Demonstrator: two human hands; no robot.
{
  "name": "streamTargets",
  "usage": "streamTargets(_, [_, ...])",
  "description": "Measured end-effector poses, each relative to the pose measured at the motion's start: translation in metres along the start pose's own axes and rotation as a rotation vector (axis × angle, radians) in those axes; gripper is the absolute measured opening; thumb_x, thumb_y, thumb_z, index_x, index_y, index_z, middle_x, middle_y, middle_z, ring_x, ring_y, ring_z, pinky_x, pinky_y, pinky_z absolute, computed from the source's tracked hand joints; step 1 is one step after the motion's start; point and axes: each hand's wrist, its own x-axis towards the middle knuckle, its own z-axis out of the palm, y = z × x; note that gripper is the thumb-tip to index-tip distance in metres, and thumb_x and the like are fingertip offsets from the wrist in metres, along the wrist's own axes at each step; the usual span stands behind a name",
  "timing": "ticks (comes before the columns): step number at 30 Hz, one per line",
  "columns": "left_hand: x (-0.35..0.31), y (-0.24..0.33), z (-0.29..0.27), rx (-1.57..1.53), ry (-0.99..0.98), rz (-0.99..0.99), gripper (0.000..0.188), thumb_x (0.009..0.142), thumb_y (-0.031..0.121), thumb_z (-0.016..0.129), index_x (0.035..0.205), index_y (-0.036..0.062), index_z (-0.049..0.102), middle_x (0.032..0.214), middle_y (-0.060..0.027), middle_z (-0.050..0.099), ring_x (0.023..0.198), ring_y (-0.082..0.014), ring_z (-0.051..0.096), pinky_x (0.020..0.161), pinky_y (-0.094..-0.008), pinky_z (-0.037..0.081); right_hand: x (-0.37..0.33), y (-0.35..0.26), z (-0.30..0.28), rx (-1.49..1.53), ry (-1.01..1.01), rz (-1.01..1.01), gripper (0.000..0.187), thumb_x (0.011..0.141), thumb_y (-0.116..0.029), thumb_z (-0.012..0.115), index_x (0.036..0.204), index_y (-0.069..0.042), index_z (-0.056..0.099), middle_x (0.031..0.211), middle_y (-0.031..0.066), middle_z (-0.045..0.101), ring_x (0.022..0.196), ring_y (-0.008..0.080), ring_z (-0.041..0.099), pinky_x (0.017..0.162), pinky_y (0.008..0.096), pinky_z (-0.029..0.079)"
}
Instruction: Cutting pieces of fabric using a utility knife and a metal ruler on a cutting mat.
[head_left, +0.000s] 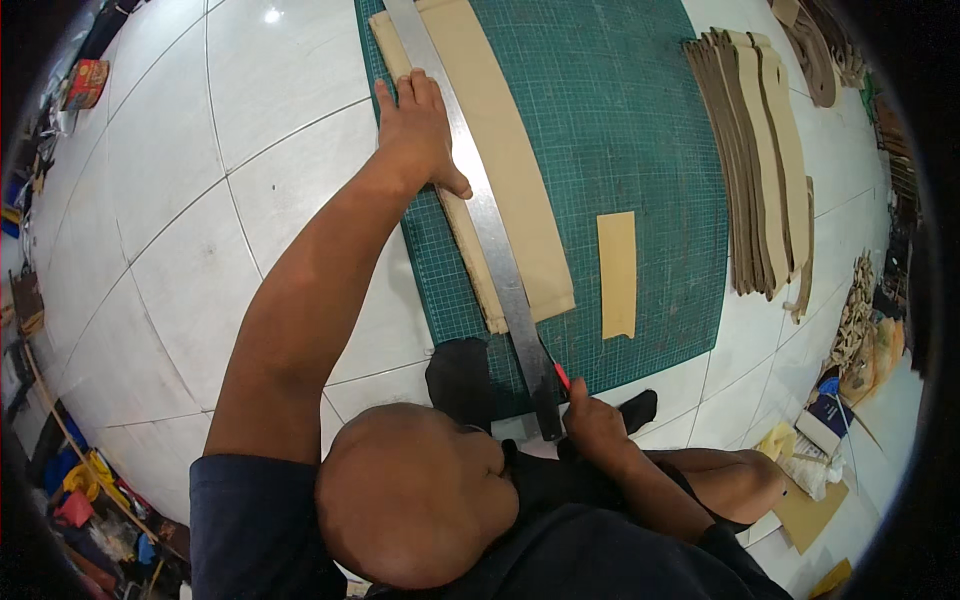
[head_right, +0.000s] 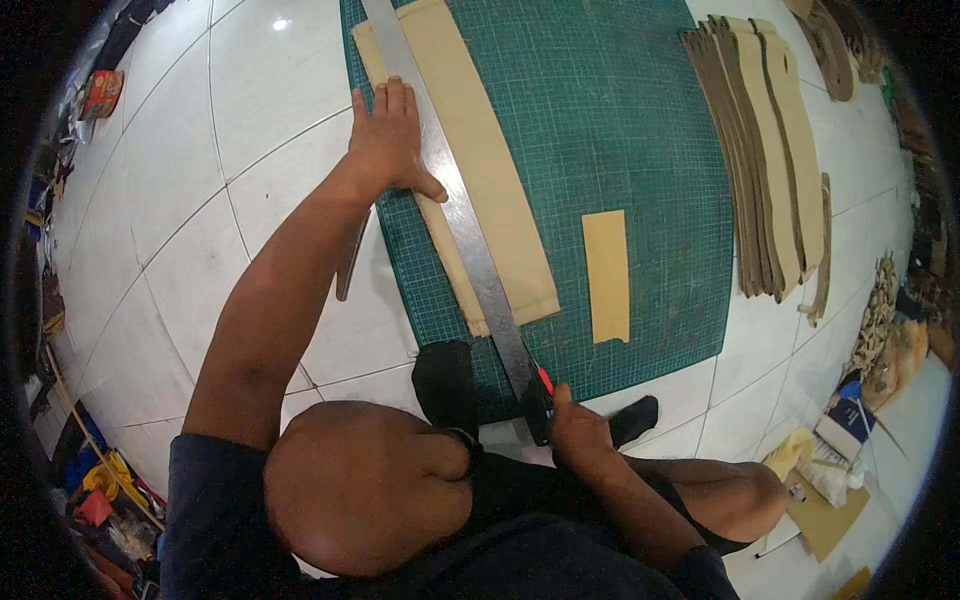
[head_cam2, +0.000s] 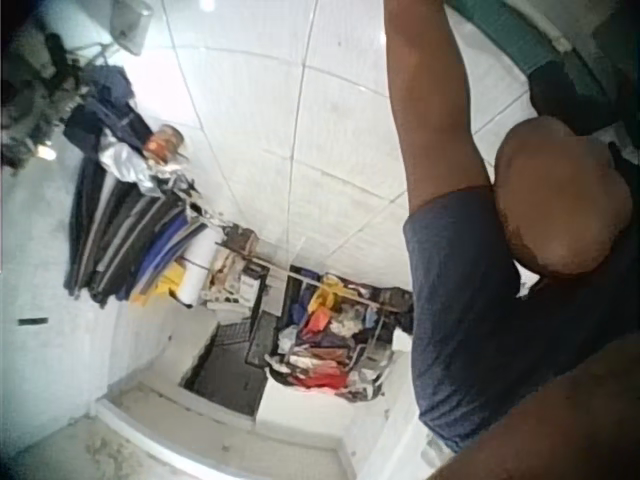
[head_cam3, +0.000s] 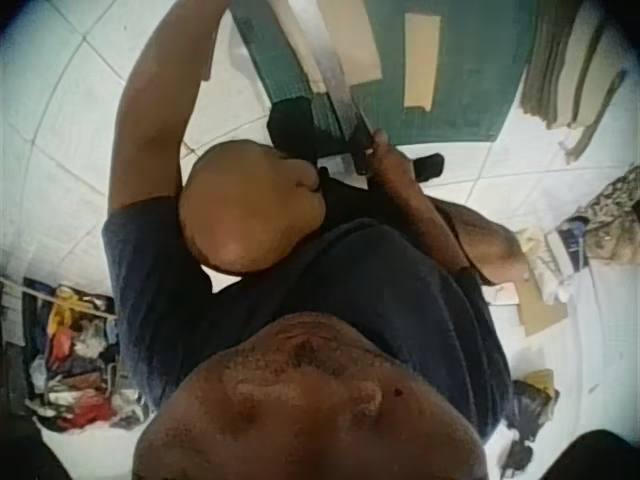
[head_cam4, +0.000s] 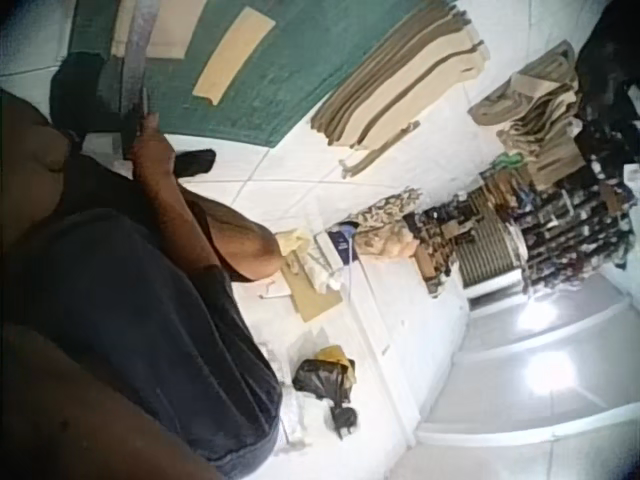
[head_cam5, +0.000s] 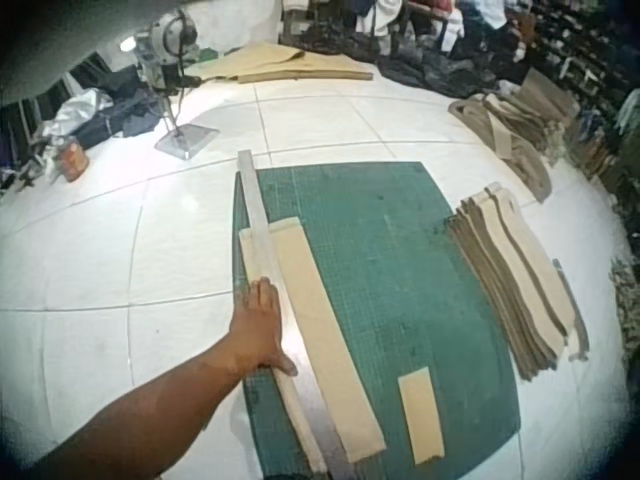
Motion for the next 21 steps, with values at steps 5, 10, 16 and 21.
streamTargets(5, [0.001,0.002,0.004,-0.003,-0.021,0.000,0.147,0.044,0.070,0.084,0.147,-0.0142,0.021,0.156,-0.0293,0.020,0.146,-0.0443,0.018,0.115,-0.0630,0.012,-0.025,-0.002,-0.046,-0.052,0.025,-0.013,0.023,0.094,-0.016,0.051,0.109,-0.002,0.040,0.085,0.0284,0.066,0.083,0.0451,0.068,0.074,0.0549,0.053])
streamTargets(10, [-0.007,-0.001,0.002,0.041,-0.079,-0.021,0.146,0.046,0.071,0.083,0.148,-0.0137,0.020,0.156,-0.0294,0.020,0.146,-0.0454,0.017,0.116,-0.0622,0.010,0.084,-0.076,-0.142,0.123,0.481,-0.216,0.025,0.096,-0.021,0.050,0.110,-0.005,0.038,0.083,0.0297,0.063,0.078,0.0505,0.062,0.068,0.0592,0.047])
streamTargets(16, [-0.004,0.006,-0.005,0.070,-0.111,0.000,0.142,0.050,0.073,0.080,0.148,-0.0112,0.023,0.158,-0.0282,0.016,0.147,-0.0444,0.014,0.117,-0.0602,0.010,0.205,-0.196,-0.266,0.181,0.639,-0.274,0.035,0.091,-0.018,0.050,0.119,0.002,0.044,0.105,0.0305,0.065,0.100,0.0458,0.065,0.087,0.0541,0.049])
streamTargets(21, [-0.001,0.002,-0.009,0.092,-0.177,0.009,0.141,0.051,0.073,0.080,0.150,-0.0097,0.021,0.158,-0.0285,0.013,0.148,-0.0445,0.011,0.116,-0.0615,0.009,0.239,-0.254,-0.308,0.237,0.621,-0.302,0.041,0.090,-0.020,0.054,0.124,0.002,0.047,0.115,0.0259,0.065,0.110,0.0397,0.064,0.094,0.0486,0.049])
